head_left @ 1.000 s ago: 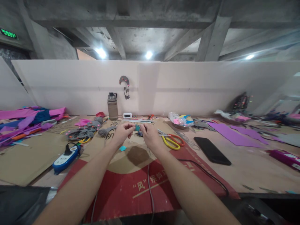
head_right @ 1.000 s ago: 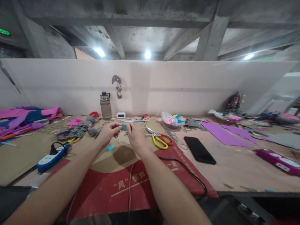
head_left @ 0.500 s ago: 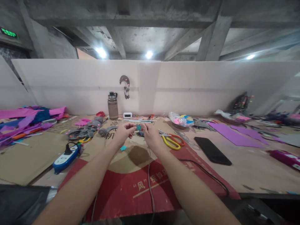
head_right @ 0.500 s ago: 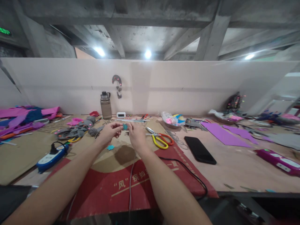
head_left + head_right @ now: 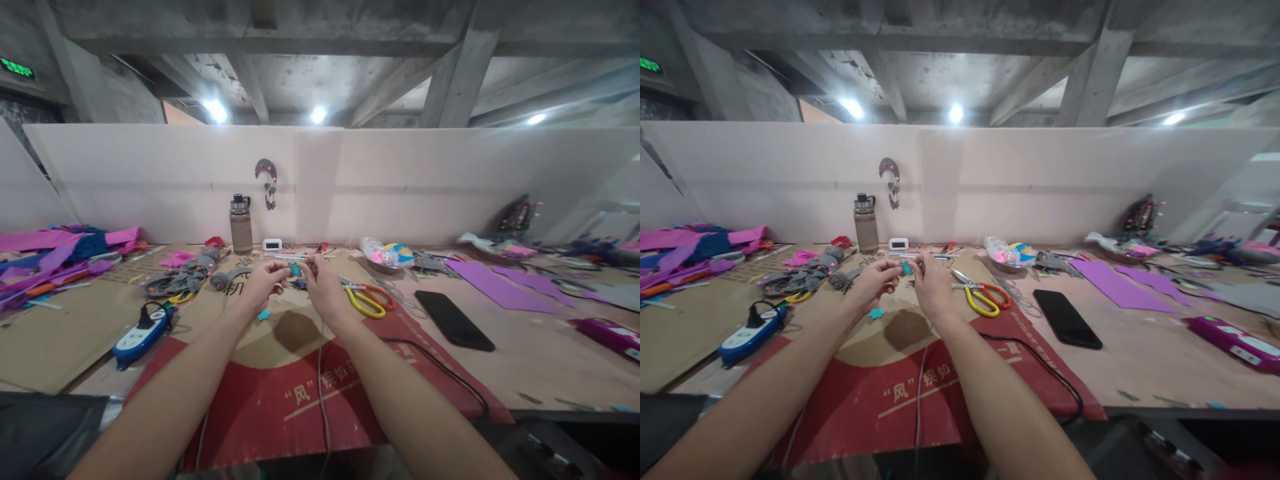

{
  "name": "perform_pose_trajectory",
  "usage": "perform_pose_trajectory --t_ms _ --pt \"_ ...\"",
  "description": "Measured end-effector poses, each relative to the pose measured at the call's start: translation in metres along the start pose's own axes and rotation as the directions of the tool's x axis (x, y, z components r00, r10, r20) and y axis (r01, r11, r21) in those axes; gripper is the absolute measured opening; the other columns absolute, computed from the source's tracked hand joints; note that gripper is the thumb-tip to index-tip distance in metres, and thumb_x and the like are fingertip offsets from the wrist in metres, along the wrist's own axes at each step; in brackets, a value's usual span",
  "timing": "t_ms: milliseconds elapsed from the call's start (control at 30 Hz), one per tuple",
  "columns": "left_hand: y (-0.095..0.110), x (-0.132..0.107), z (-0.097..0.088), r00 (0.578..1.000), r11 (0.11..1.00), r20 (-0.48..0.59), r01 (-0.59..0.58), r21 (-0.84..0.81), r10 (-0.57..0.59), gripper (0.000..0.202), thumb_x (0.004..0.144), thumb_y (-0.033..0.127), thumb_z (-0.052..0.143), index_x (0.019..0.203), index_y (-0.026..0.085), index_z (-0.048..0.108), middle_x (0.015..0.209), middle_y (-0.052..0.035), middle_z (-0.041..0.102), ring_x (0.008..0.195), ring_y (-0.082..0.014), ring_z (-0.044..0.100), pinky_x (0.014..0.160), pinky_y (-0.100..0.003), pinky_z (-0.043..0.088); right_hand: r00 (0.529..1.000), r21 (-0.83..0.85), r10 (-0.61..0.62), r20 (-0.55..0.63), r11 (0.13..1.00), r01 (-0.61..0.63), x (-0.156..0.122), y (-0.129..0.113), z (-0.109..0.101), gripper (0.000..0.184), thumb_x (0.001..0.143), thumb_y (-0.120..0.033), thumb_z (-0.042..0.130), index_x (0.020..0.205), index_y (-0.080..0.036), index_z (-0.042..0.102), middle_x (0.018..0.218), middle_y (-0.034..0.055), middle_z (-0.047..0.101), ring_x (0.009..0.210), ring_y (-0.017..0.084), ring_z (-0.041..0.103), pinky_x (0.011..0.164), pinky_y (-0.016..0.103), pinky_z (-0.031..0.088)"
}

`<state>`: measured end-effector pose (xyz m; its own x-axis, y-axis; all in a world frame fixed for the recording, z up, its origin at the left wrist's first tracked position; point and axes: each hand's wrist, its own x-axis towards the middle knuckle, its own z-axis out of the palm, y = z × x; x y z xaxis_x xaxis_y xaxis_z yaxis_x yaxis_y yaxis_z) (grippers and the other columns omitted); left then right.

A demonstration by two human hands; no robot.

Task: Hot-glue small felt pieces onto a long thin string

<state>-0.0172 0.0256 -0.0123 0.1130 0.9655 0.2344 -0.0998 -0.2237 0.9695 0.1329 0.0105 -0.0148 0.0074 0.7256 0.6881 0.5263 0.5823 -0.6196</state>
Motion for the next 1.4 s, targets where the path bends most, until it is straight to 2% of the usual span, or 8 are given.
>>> perform_pose_trajectory --t_ms 167,367,600,733,967,1067,1267,1400 --pt "-0.001 0.000 0.003 1.000 1.000 0.003 0.006 -0.004 -0.006 0.025 0.059 0.031 0.072 0.072 0.016 0.057 0.055 0.0039 0.052 0.046 -0.0065 0.048 0.039 -0.017 0.031 0.999 -0.010 0.019 -0.036 1.000 -0.020 0.001 0.002 0.003 0.018 0.086 -0.036 0.042 0.081 -0.020 0.050 0.073 0.0020 0.054 0.068 0.016 0.047 0.061 0.027 0.035" --pt "-0.003 -0.005 0.011 0.999 0.999 0.010 -0.040 0.020 0.040 0.024 0.062 0.033 0.071 0.073 0.016 0.056 0.056 0.0034 0.053 0.047 -0.0073 0.048 0.040 -0.018 0.033 0.994 0.078 0.091 -0.058 0.993 -0.086 0.002 0.004 0.007 0.014 0.085 -0.032 0.039 0.079 -0.020 0.043 0.073 0.0007 0.051 0.065 0.015 0.045 0.061 0.027 0.035" --pt "0.005 -0.010 0.010 0.979 0.999 0.204 -0.006 0.045 -0.004 0.028 0.061 0.033 0.072 0.079 0.014 0.064 0.068 -0.0014 0.058 0.058 -0.0097 0.053 0.050 -0.021 0.041 1.000 0.119 0.002 -0.005 0.993 -0.002 0.008 0.005 -0.001 0.010 0.083 -0.028 0.041 0.077 -0.021 0.042 0.070 -0.0017 0.046 0.064 0.014 0.044 0.062 0.025 0.035" --pt "0.013 -0.009 0.003 0.975 1.000 0.222 -0.018 0.009 0.015 0.028 0.063 0.031 0.072 0.083 0.014 0.065 0.074 -0.0028 0.060 0.061 -0.0100 0.055 0.052 -0.022 0.042 1.000 0.105 -0.020 0.019 0.994 0.018 0.007 0.003 -0.003 0.012 0.084 -0.031 0.041 0.077 -0.021 0.042 0.069 -0.0016 0.047 0.063 0.014 0.044 0.061 0.025 0.035" --pt "0.012 -0.014 0.013 0.963 0.997 0.268 0.056 -0.059 -0.038 0.033 0.063 0.031 0.073 0.088 0.013 0.061 0.082 -0.0054 0.062 0.066 -0.0143 0.062 0.053 -0.024 0.047 0.991 0.023 0.059 -0.120 0.998 -0.056 0.002 0.001 -0.002 0.013 0.083 -0.032 0.043 0.080 -0.020 0.047 0.071 0.0011 0.055 0.064 0.015 0.049 0.061 0.027 0.036" --pt "0.007 -0.012 0.016 0.972 0.999 0.232 0.029 -0.046 -0.017 0.031 0.064 0.034 0.072 0.083 0.013 0.061 0.075 -0.0045 0.063 0.062 -0.0139 0.062 0.050 -0.022 0.045 0.994 -0.005 0.061 -0.093 0.998 -0.062 0.000 -0.001 -0.003 0.014 0.083 -0.033 0.044 0.081 -0.020 0.048 0.072 0.0015 0.056 0.064 0.015 0.050 0.061 0.027 0.036" --pt "0.008 -0.005 0.008 0.997 0.994 0.000 -0.080 -0.072 0.080 0.027 0.064 0.033 0.071 0.076 0.013 0.057 0.065 -0.0011 0.060 0.053 -0.0109 0.059 0.043 -0.018 0.039 0.999 0.053 0.018 -0.030 0.998 -0.017 0.001 -0.003 -0.003 0.022 0.086 -0.039 0.042 0.083 -0.020 0.051 0.073 0.0017 0.056 0.066 0.015 0.050 0.063 0.026 0.037" --pt "0.013 -0.002 0.002 0.987 0.987 -0.078 -0.145 -0.071 0.139 0.023 0.065 0.029 0.069 0.074 0.014 0.055 0.057 0.0012 0.057 0.046 -0.0078 0.053 0.041 -0.018 0.038 0.991 0.123 -0.048 0.124 0.992 0.033 0.001 -0.004 0.002 0.023 0.086 -0.038 0.041 0.080 -0.019 0.053 0.068 -0.0007 0.053 0.063 0.013 0.048 0.061 0.024 0.036"
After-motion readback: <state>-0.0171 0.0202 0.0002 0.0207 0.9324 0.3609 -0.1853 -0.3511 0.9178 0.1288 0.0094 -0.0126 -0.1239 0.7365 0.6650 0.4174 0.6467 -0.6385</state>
